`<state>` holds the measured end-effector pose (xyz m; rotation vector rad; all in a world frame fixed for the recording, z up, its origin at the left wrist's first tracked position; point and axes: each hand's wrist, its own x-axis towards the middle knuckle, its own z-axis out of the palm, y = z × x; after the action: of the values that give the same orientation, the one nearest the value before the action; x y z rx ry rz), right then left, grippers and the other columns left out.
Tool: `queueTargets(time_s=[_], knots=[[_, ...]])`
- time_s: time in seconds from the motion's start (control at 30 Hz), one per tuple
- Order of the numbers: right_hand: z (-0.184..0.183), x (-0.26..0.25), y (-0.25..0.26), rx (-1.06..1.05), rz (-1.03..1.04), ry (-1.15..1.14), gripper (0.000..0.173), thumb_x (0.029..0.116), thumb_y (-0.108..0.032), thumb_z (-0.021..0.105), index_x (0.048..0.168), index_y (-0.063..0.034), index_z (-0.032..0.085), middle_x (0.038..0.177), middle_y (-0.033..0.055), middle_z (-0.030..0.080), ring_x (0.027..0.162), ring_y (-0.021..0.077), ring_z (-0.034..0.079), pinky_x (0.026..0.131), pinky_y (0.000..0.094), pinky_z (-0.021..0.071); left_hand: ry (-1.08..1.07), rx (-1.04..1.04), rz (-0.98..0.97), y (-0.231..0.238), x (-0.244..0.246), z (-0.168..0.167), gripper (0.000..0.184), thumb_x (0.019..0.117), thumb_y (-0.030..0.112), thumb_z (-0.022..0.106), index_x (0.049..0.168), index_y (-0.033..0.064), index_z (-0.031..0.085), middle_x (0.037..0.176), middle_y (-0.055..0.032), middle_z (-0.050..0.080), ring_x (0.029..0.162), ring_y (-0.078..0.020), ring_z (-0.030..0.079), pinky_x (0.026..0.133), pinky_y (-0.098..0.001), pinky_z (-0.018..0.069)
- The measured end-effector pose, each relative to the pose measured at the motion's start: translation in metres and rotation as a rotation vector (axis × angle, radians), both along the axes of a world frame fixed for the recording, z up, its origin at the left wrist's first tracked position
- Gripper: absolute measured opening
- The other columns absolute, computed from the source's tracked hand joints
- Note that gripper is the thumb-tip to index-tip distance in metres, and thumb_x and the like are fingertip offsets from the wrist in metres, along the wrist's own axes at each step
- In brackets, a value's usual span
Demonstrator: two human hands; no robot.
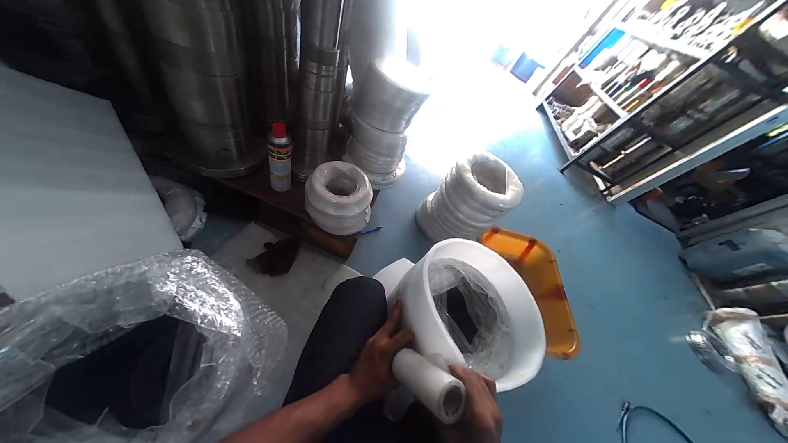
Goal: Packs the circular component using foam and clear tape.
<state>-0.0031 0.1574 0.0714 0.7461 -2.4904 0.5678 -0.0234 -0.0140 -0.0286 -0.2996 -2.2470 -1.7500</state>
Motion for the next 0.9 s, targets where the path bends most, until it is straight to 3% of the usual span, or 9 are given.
queueTargets(time_s=[0.2, 0.33, 0.4, 0.47, 0.53, 0.63, 0.8, 0.9], knots=[[-0.004, -0.011, -0.003, 0.000, 0.046, 0.056, 0.035, 0.0857, -0.033, 0.063, 0.091, -0.0003, 0.075, 0.085, 0.0117, 0.075, 0.084, 0.0197, 0.070, 0.089, 0.0329, 0.0509, 0.010, -0.005, 0.037, 0.001, -0.001, -0.002, 0.025, 0.0912, 0.022, 0.067, 0.106, 0.0014, 0.070, 0.155, -0.0332, 0.039, 0.137, -0.0354, 0.054, 0.107, -0.0411, 0.0507], [-0.007, -0.009, -0.003, -0.031, 0.030, 0.017, 0.036, 0.0877, -0.034, 0.061, 0.095, -0.0022, 0.076, 0.087, 0.0130, 0.072, 0.087, 0.0232, 0.067, 0.088, 0.0365, 0.0489, 0.037, 0.003, 0.078, 0.006, -0.002, -0.004, 0.024, 0.0918, 0.020, 0.066, 0.104, 0.0000, 0.071, 0.152, -0.0332, 0.043, 0.136, -0.0346, 0.055, 0.108, -0.0401, 0.0505], [-0.007, -0.009, -0.004, -0.081, 0.033, -0.043, 0.032, 0.0878, -0.032, 0.064, 0.096, -0.0038, 0.076, 0.098, 0.0187, 0.070, 0.094, 0.0271, 0.066, 0.087, 0.0397, 0.0495, 0.052, 0.008, 0.094, 0.006, -0.002, -0.005, 0.024, 0.0925, 0.020, 0.065, 0.103, -0.0006, 0.071, 0.152, -0.0329, 0.044, 0.136, -0.0341, 0.055, 0.109, -0.0399, 0.0502], [-0.005, -0.011, -0.004, -0.142, 0.065, -0.129, 0.024, 0.0909, -0.028, 0.065, 0.097, -0.0063, 0.073, 0.122, 0.0258, 0.063, 0.108, 0.0283, 0.063, 0.091, 0.0402, 0.0503, 0.050, 0.015, 0.098, 0.006, -0.002, -0.006, 0.023, 0.0928, 0.019, 0.065, 0.102, -0.0008, 0.071, 0.152, -0.0322, 0.044, 0.136, -0.0329, 0.056, 0.108, -0.0393, 0.0510], [-0.004, -0.014, -0.004, -0.127, 0.083, -0.121, 0.023, 0.0919, -0.030, 0.064, 0.095, -0.0090, 0.073, 0.130, 0.0240, 0.065, 0.113, 0.0270, 0.065, 0.093, 0.0407, 0.0492, 0.036, 0.012, 0.100, 0.007, -0.002, -0.005, 0.023, 0.0932, 0.020, 0.065, 0.101, -0.0004, 0.071, 0.152, -0.0317, 0.045, 0.134, -0.0323, 0.058, 0.106, -0.0393, 0.0522], [-0.005, -0.021, -0.003, -0.108, 0.102, -0.068, 0.028, 0.0904, -0.032, 0.063, 0.095, -0.0073, 0.075, 0.113, 0.0170, 0.074, 0.106, 0.0219, 0.068, 0.096, 0.0365, 0.0476, 0.019, 0.012, 0.103, 0.006, -0.002, -0.002, 0.023, 0.0932, 0.020, 0.065, 0.100, -0.0011, 0.070, 0.152, -0.0313, 0.045, 0.133, -0.0322, 0.058, 0.106, -0.0396, 0.0523], [-0.003, -0.022, 0.001, -0.146, 0.093, -0.068, 0.029, 0.0831, -0.032, 0.069, 0.090, -0.0042, 0.076, 0.098, 0.0140, 0.075, 0.099, 0.0208, 0.068, 0.095, 0.0310, 0.0489, 0.059, -0.012, 0.122, 0.008, -0.002, -0.004, 0.025, 0.0925, 0.019, 0.065, 0.100, -0.0037, 0.071, 0.151, -0.0316, 0.046, 0.132, -0.0315, 0.059, 0.105, -0.0377, 0.0521], [-0.011, -0.023, 0.001, -0.206, 0.065, -0.023, 0.030, 0.0803, -0.034, 0.074, 0.085, -0.0043, 0.074, 0.091, 0.0114, 0.074, 0.098, 0.0171, 0.066, 0.095, 0.0257, 0.0487, 0.079, -0.009, 0.108, 0.006, -0.001, -0.005, 0.031, 0.0920, 0.020, 0.067, 0.107, -0.0071, 0.070, 0.152, -0.0312, 0.045, 0.135, -0.0298, 0.057, 0.109, -0.0378, 0.0500]])
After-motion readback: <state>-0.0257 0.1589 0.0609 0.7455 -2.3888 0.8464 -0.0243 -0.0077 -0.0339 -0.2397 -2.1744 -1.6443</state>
